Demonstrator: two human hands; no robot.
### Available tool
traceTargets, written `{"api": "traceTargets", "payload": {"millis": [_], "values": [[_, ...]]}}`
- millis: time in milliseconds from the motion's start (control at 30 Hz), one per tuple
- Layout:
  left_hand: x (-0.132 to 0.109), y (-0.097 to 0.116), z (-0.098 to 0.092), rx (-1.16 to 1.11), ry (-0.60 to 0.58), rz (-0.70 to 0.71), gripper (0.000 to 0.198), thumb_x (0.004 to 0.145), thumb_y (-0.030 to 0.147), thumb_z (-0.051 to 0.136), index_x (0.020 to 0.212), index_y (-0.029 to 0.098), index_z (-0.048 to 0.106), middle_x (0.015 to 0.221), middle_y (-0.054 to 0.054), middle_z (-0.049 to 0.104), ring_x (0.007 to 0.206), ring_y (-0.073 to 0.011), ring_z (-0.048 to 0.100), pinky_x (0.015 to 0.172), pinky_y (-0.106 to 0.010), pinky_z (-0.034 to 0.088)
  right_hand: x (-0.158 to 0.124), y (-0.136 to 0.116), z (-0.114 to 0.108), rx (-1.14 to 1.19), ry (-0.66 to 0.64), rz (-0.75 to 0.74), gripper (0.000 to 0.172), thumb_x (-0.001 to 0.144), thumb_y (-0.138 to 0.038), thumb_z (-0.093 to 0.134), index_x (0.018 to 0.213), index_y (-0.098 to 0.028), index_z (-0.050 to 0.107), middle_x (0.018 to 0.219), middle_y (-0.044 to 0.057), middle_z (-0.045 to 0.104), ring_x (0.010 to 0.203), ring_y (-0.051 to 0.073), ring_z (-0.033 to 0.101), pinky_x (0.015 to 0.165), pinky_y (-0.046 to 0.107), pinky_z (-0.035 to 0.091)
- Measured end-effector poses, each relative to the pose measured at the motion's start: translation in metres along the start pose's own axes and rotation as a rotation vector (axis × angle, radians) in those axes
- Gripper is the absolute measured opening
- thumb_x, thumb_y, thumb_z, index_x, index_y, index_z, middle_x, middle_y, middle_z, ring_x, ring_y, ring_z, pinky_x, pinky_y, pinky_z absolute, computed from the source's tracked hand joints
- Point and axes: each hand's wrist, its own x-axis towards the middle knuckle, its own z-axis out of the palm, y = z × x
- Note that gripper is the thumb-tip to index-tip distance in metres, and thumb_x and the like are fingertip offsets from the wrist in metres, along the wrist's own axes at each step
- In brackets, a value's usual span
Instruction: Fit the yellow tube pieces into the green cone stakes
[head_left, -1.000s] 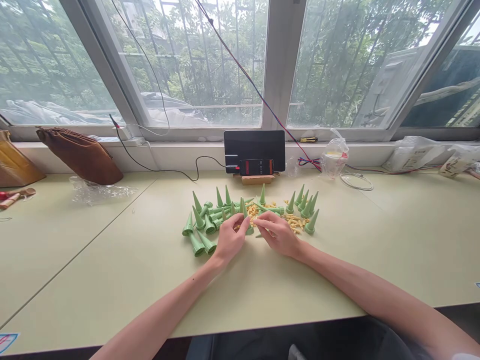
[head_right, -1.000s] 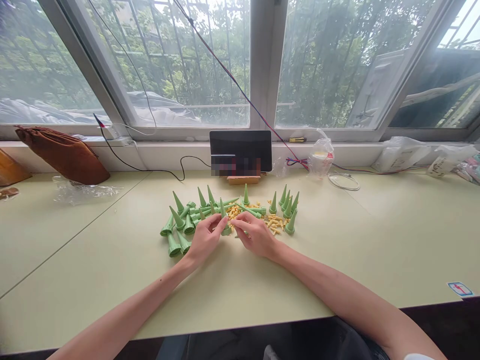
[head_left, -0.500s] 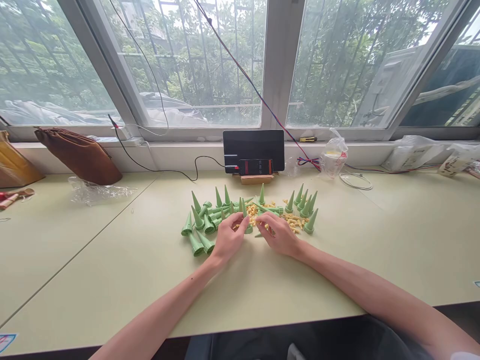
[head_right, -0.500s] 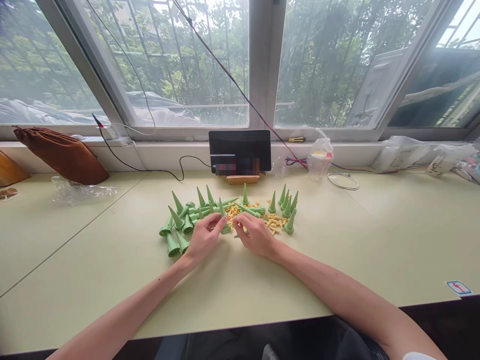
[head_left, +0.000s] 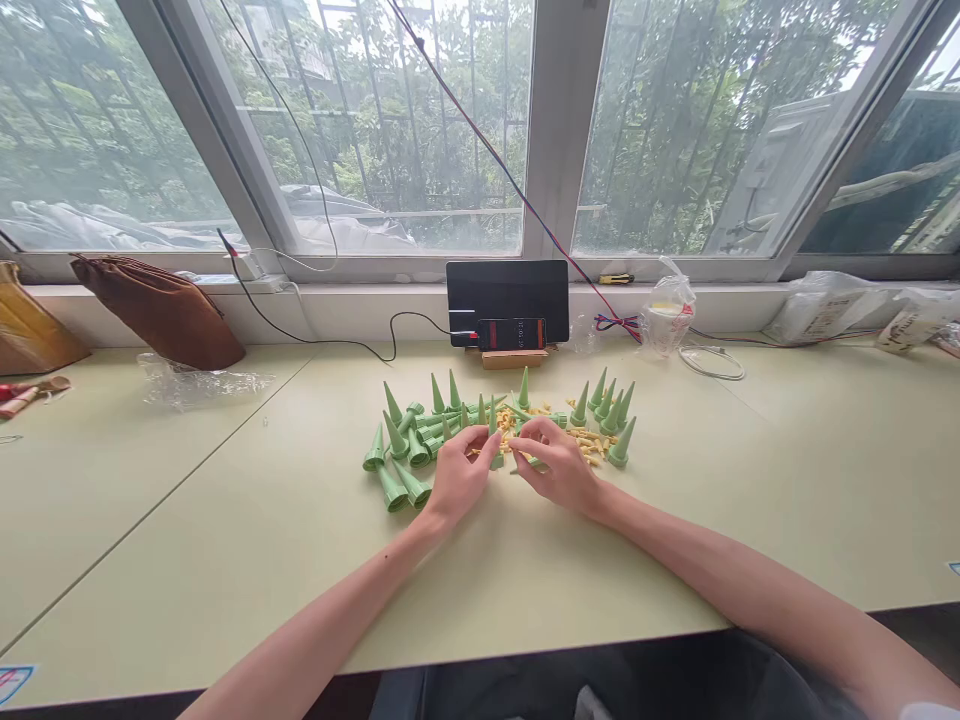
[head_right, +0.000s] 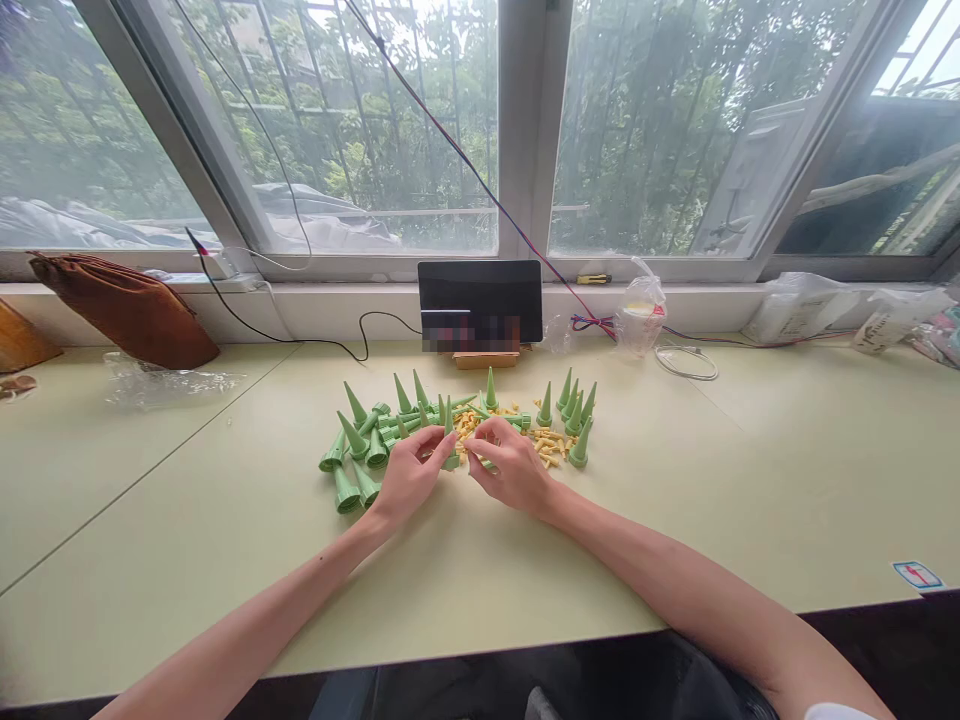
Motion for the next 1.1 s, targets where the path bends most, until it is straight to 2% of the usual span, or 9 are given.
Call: {"api": "traceTargets", "payload": {"millis": [133,367,467,567,767,1033,1100], "values": [[-0.0003,-0.0011,0.0004,-0.041,-0.016,-0.034,0.039,0.083,0.052,0.060,0.095,0.015,0.066,0.083,-0.006,0.066,0.074,-0.0185,0.064,0.059,-0.027,0.056,-0.0001,0.0000,0.0002,-0.016,-0.013,-0.007,0.016,0.088,-0.014,0.057,0.097,-0.022,0.066,0.087,0.005,0.056,0.072,0.014,0.054,0.059,0.025,0.046],[0.0015,-0.0045,-0.0002,-0.034,-0.020,-0.028,0.035,0.083,0.048,0.062,0.094,0.015,0.065,0.084,-0.006,0.067,0.076,-0.0200,0.065,0.058,-0.028,0.057,-0.0030,0.0039,0.0025,0.018,-0.086,-0.004,0.014,0.090,-0.018,0.055,0.101,-0.021,0.064,0.084,0.005,0.059,0.073,0.015,0.056,0.061,0.025,0.046],[0.0018,-0.0064,-0.0003,-0.012,-0.024,-0.015,0.034,0.084,0.047,0.061,0.094,0.015,0.065,0.084,-0.007,0.067,0.074,-0.0196,0.065,0.057,-0.028,0.056,-0.0034,0.0048,0.0027,0.013,-0.117,0.003,0.010,0.092,-0.023,0.055,0.096,-0.020,0.064,0.079,0.004,0.058,0.068,0.014,0.054,0.059,0.025,0.044],[0.0019,-0.0077,0.0000,0.006,-0.042,-0.005,0.034,0.084,0.046,0.061,0.093,0.014,0.067,0.084,-0.007,0.067,0.073,-0.0191,0.064,0.055,-0.026,0.054,-0.0030,0.0041,0.0022,0.008,-0.159,0.005,0.013,0.095,-0.023,0.051,0.089,-0.018,0.062,0.075,0.004,0.057,0.065,0.013,0.051,0.059,0.024,0.041],[0.0025,-0.0072,0.0000,0.028,-0.071,0.010,0.033,0.084,0.044,0.061,0.091,0.014,0.070,0.084,-0.006,0.069,0.074,-0.0183,0.064,0.061,-0.026,0.053,-0.0013,0.0012,-0.0001,0.023,-0.229,0.023,0.017,0.095,-0.020,0.048,0.080,-0.018,0.057,0.072,0.002,0.055,0.064,0.013,0.049,0.058,0.024,0.037],[0.0029,-0.0054,-0.0002,0.061,-0.089,0.027,0.033,0.084,0.044,0.061,0.098,0.017,0.075,0.097,-0.007,0.074,0.084,-0.0209,0.066,0.071,-0.029,0.055,-0.0020,0.0014,0.0000,0.048,-0.269,0.024,0.023,0.095,-0.018,0.044,0.074,-0.018,0.050,0.066,0.001,0.052,0.059,0.012,0.044,0.056,0.024,0.033],[0.0030,-0.0052,0.0000,0.048,-0.102,0.003,0.037,0.083,0.046,0.061,0.102,0.018,0.075,0.098,-0.007,0.073,0.082,-0.0207,0.066,0.066,-0.028,0.055,-0.0025,0.0017,0.0005,0.053,-0.272,0.029,0.024,0.096,-0.018,0.043,0.073,-0.019,0.049,0.066,0.001,0.052,0.059,0.013,0.043,0.056,0.024,0.033]]}}
